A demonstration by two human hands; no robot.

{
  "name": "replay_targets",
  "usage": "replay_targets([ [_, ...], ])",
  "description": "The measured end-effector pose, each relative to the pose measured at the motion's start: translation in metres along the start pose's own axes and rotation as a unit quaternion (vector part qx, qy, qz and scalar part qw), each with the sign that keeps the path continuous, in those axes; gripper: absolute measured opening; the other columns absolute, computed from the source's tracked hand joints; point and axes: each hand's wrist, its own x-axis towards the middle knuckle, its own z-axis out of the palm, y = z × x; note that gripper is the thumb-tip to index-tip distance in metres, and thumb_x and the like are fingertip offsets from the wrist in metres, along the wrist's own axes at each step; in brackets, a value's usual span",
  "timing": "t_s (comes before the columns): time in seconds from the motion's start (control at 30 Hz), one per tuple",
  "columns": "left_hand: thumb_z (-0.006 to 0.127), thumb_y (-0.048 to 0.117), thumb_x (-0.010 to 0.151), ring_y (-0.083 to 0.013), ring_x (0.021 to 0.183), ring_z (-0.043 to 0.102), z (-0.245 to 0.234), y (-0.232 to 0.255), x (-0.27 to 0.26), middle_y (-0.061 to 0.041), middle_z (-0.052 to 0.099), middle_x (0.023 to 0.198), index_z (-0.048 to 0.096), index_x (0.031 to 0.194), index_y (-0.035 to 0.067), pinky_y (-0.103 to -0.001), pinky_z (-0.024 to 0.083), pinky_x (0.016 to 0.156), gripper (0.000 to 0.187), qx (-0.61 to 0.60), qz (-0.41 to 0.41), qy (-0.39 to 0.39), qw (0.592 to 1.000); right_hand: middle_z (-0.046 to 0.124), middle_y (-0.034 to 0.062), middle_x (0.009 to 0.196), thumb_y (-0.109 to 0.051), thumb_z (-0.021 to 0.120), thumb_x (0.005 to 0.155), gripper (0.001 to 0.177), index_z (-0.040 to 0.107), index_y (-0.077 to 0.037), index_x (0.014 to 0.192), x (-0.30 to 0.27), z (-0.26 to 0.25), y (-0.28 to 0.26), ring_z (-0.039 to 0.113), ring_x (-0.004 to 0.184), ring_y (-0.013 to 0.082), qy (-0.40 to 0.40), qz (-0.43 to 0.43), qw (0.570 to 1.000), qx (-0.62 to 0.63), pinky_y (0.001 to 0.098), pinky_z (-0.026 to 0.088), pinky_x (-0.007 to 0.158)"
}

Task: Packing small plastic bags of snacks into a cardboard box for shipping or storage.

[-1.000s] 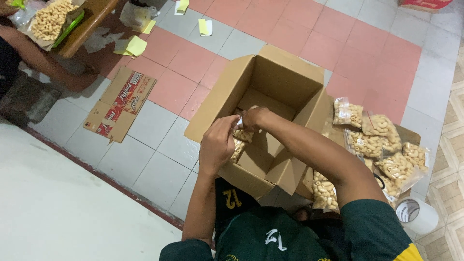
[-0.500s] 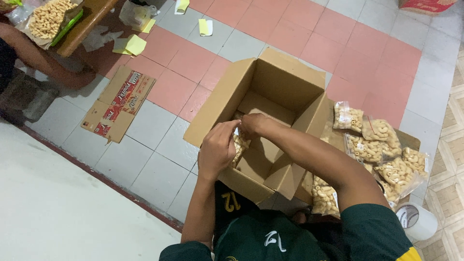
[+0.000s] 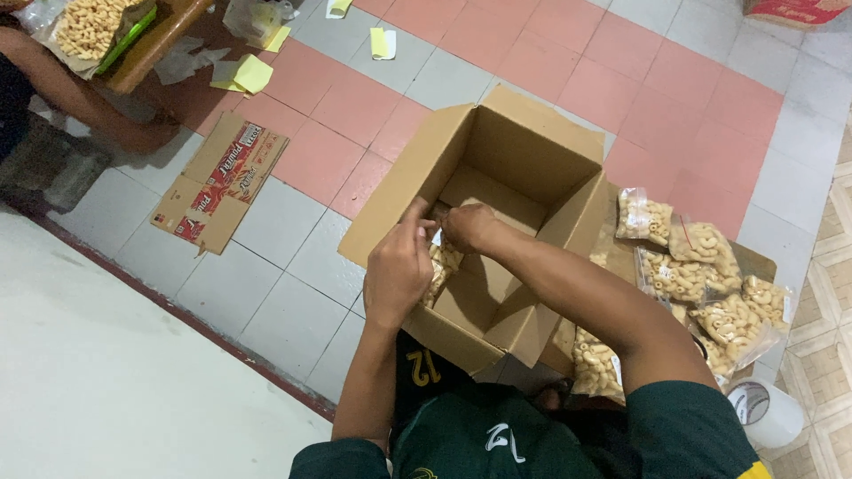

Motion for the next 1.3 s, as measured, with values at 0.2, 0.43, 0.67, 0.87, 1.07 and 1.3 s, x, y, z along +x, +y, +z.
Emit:
replay_targets([
  [0.2, 0.044, 0.003, 0.096, -0.0343, 0.081, 0.073, -0.02, 0.022, 0.014, -0.026, 0.071, 0.104, 0.0, 0.151, -0.01, -0.043, 0.055, 0.073, 0.071, -0.196, -0.155, 0.046, 0.967, 0.076, 0.0097, 0.083, -0.02, 0.059, 0.085, 0.02, 0.076, -0.011, 0.085, 0.001, 0.012, -0.003, 0.074, 0.083, 0.0257, -0.007, 0.02, 1.0, -0.02, 0.047, 0.058, 0.062],
  [0.43, 0.052, 0.01, 0.096, -0.029, 0.076, 0.074, 0.003, -0.003, 0.009, -0.018, 0.074, 0.1, 0.011, 0.151, -0.01, -0.038, 0.06, 0.062, 0.071, -0.118, -0.132, 0.055, 0.983, 0.074, 0.0152, 0.077, -0.01, 0.055, 0.082, 0.021, 0.075, -0.007, 0.08, -0.022, -0.022, 0.015, 0.074, 0.078, 0.0348, 0.035, -0.016, 0.997, 0.073, 0.0506, 0.058, 0.06],
  [0.67, 0.053, 0.011, 0.095, -0.0257, 0.072, 0.074, 0.005, -0.004, 0.012, -0.018, 0.075, 0.095, 0.013, 0.148, -0.014, -0.036, 0.061, 0.057, 0.072, -0.118, -0.136, 0.082, 0.98, 0.071, 0.022, 0.093, -0.011, 0.051, 0.085, 0.026, 0.069, 0.002, 0.098, -0.125, -0.102, 0.031, 0.071, 0.089, 0.0412, 0.15, -0.03, 0.961, 0.231, 0.0512, 0.056, 0.072],
  [0.87, 0.057, 0.024, 0.095, -0.0346, 0.085, 0.072, 0.004, 0.007, 0.007, -0.013, 0.075, 0.097, 0.051, 0.137, 0.0, -0.05, 0.056, 0.067, 0.049, 0.044, -0.063, -0.021, 0.997, 0.068, 0.0241, 0.098, -0.011, 0.054, 0.096, 0.021, 0.066, 0.005, 0.103, -0.229, -0.125, 0.034, 0.068, 0.101, 0.0402, 0.184, -0.054, 0.893, 0.407, 0.0495, 0.053, 0.087],
  [1.07, 0.063, 0.037, 0.09, -0.0422, 0.089, 0.07, 0.023, 0.02, 0.017, -0.02, 0.072, 0.098, 0.053, 0.136, 0.004, -0.057, 0.054, 0.068, 0.056, 0.117, -0.021, -0.163, 0.979, 0.066, 0.0196, 0.091, -0.012, 0.056, 0.097, 0.015, 0.063, 0.001, 0.101, -0.246, -0.064, 0.034, 0.069, 0.094, 0.0365, 0.268, -0.063, 0.883, 0.38, 0.0482, 0.053, 0.085],
  [1.3, 0.065, 0.029, 0.087, -0.0382, 0.088, 0.072, 0.058, 0.047, 0.04, -0.019, 0.072, 0.094, 0.054, 0.132, 0.004, -0.053, 0.057, 0.072, 0.053, 0.233, 0.177, -0.311, 0.904, 0.065, 0.0095, 0.09, -0.017, 0.059, 0.097, 0.011, 0.062, -0.007, 0.099, -0.234, -0.012, 0.025, 0.068, 0.097, 0.0286, 0.363, -0.073, 0.876, 0.309, 0.0492, 0.046, 0.101],
])
